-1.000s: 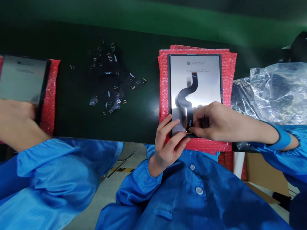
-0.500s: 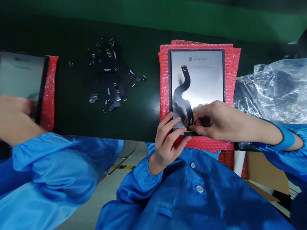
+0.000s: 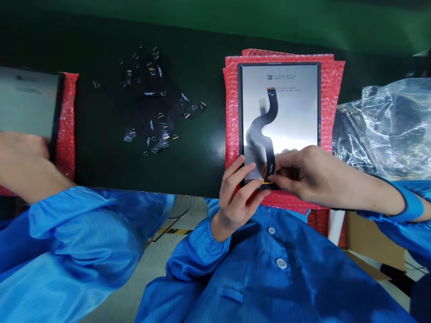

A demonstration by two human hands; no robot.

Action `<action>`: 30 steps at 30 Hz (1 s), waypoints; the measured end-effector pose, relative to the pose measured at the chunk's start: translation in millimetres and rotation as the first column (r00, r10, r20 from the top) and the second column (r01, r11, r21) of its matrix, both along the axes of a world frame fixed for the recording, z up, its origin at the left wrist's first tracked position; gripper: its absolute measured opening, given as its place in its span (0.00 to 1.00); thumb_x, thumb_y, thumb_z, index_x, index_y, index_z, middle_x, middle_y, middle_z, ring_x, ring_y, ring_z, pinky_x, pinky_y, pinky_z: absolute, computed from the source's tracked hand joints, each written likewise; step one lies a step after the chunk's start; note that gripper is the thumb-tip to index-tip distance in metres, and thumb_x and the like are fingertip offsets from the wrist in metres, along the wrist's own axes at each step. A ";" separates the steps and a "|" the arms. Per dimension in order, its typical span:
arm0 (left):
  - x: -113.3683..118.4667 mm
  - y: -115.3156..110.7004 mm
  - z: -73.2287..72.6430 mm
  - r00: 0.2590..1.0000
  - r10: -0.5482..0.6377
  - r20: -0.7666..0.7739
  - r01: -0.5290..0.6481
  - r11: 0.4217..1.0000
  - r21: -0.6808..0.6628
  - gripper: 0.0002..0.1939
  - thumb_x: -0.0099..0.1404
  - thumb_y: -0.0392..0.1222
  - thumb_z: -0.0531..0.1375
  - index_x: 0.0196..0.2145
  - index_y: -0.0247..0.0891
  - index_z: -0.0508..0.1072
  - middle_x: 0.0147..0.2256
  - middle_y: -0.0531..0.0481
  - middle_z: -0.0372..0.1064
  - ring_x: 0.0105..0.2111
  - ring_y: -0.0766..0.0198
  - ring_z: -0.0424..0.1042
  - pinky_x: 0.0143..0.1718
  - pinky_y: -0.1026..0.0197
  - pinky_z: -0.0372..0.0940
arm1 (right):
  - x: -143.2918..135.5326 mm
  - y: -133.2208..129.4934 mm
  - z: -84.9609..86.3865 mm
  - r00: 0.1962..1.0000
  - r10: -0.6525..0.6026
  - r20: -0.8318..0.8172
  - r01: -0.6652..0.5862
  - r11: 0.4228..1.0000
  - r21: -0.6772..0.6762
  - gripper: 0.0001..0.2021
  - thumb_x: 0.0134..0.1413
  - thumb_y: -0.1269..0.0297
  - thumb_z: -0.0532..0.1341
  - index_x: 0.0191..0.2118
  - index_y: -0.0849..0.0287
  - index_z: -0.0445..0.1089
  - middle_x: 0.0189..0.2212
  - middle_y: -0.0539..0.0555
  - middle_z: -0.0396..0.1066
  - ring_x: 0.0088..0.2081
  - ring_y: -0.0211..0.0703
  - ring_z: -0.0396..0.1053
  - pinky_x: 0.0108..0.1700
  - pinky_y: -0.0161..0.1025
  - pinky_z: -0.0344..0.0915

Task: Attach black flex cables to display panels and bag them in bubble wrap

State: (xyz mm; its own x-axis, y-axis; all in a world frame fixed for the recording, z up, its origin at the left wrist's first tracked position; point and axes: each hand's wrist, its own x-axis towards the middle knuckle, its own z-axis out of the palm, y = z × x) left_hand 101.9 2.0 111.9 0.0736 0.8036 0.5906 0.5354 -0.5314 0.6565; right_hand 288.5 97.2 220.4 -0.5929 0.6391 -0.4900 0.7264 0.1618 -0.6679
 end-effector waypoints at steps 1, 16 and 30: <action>0.1 0.3 -0.3 1.000 0.000 0.001 0.000 1.000 0.004 0.14 0.70 0.42 0.68 0.50 0.39 0.72 0.56 0.41 0.73 0.64 0.45 0.69 0.58 0.39 0.75 | 0.0 -0.7 -0.1 1.000 0.004 -0.001 -0.004 1.000 0.014 0.09 0.64 0.64 0.60 0.35 0.59 0.76 0.27 0.53 0.75 0.25 0.40 0.66 0.28 0.39 0.55; 2.6 2.3 -6.8 1.000 0.004 -0.023 -0.002 0.997 0.080 0.10 0.70 0.40 0.67 0.48 0.42 0.74 0.57 0.44 0.71 0.65 0.45 0.68 0.58 0.38 0.76 | 1.1 -7.8 -0.8 0.997 -0.052 -0.057 0.053 0.998 0.028 0.10 0.63 0.66 0.59 0.30 0.58 0.73 0.22 0.50 0.70 0.20 0.37 0.62 0.25 0.37 0.53; -15.6 7.7 -4.0 0.963 -0.077 -0.259 0.117 0.982 0.146 0.14 0.69 0.32 0.66 0.50 0.44 0.77 0.56 0.46 0.75 0.67 0.43 0.67 0.55 0.42 0.78 | 6.2 7.0 0.4 0.981 -0.130 -0.144 0.100 0.975 -0.199 0.12 0.63 0.62 0.62 0.28 0.57 0.74 0.18 0.48 0.66 0.20 0.36 0.58 0.25 0.40 0.52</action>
